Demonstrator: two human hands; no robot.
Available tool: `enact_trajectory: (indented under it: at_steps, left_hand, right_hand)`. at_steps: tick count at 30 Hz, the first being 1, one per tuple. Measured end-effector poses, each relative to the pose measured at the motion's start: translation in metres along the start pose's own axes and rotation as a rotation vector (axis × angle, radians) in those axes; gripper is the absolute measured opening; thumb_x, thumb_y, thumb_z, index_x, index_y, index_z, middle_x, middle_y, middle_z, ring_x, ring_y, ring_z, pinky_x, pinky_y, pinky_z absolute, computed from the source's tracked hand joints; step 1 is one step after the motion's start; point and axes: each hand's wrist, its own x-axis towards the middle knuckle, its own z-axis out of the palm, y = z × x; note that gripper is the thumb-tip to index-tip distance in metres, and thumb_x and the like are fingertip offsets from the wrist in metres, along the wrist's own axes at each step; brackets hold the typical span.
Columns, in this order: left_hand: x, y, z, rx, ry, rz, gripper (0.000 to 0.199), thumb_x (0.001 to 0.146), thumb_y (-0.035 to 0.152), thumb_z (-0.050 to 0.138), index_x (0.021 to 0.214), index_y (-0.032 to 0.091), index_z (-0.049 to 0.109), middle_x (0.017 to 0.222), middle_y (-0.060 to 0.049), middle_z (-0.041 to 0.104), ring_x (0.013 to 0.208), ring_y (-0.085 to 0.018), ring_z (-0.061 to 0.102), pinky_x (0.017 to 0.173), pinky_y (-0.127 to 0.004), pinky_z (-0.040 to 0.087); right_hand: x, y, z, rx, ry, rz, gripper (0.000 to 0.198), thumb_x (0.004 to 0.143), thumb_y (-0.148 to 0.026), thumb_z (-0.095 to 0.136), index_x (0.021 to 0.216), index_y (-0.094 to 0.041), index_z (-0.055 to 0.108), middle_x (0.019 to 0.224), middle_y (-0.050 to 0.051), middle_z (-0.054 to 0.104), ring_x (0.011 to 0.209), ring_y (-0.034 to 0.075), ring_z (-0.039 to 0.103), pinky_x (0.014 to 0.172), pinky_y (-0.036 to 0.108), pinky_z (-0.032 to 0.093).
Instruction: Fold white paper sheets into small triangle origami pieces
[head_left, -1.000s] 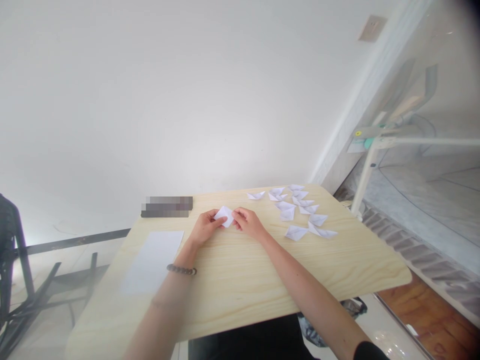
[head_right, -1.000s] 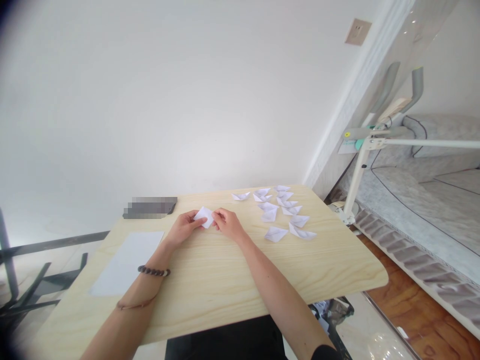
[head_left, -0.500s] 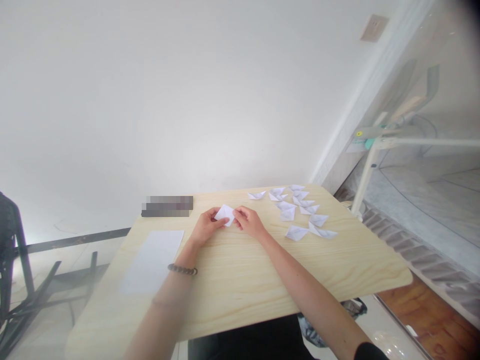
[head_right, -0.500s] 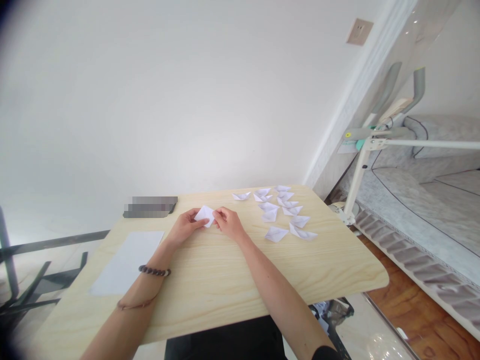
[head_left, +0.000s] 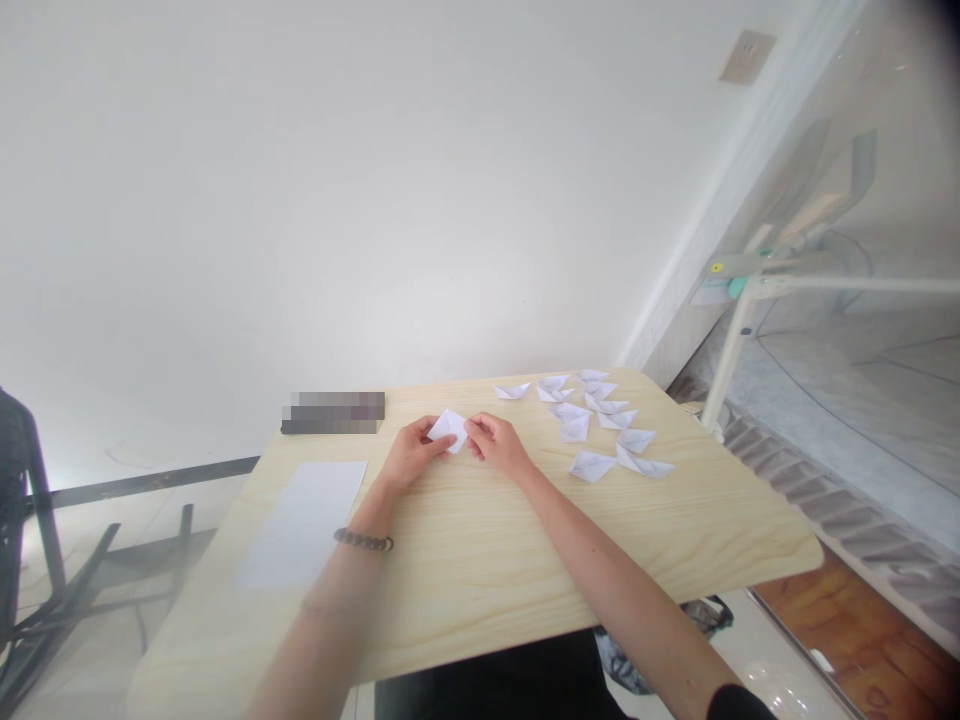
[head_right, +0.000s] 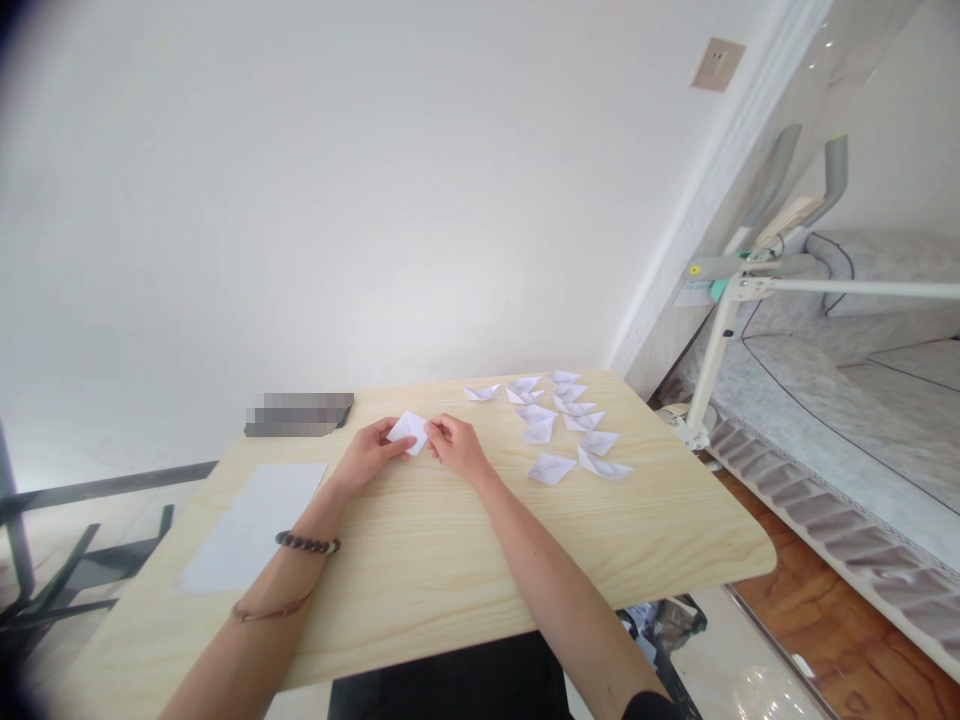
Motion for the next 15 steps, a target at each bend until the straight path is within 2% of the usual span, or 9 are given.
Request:
enact_trajectory:
  at_steps: [15]
  left_hand:
    - [0.0006,-0.002,-0.0013,0.034,-0.026,0.005,0.039,0.064,0.037,0.061,0.093,0.011,0.058,0.083,-0.006,0.062,0.068,-0.015,0.055,0.063,-0.028,0.046]
  right_hand:
    - [0.0004,0.0013,0.0002,-0.019,0.001,0.001,0.028,0.077,-0.043,0.041,0.076,-0.017,0.051,0.059,-0.001,0.053,0.044,0.007,0.046,0.04,0.017,0.037]
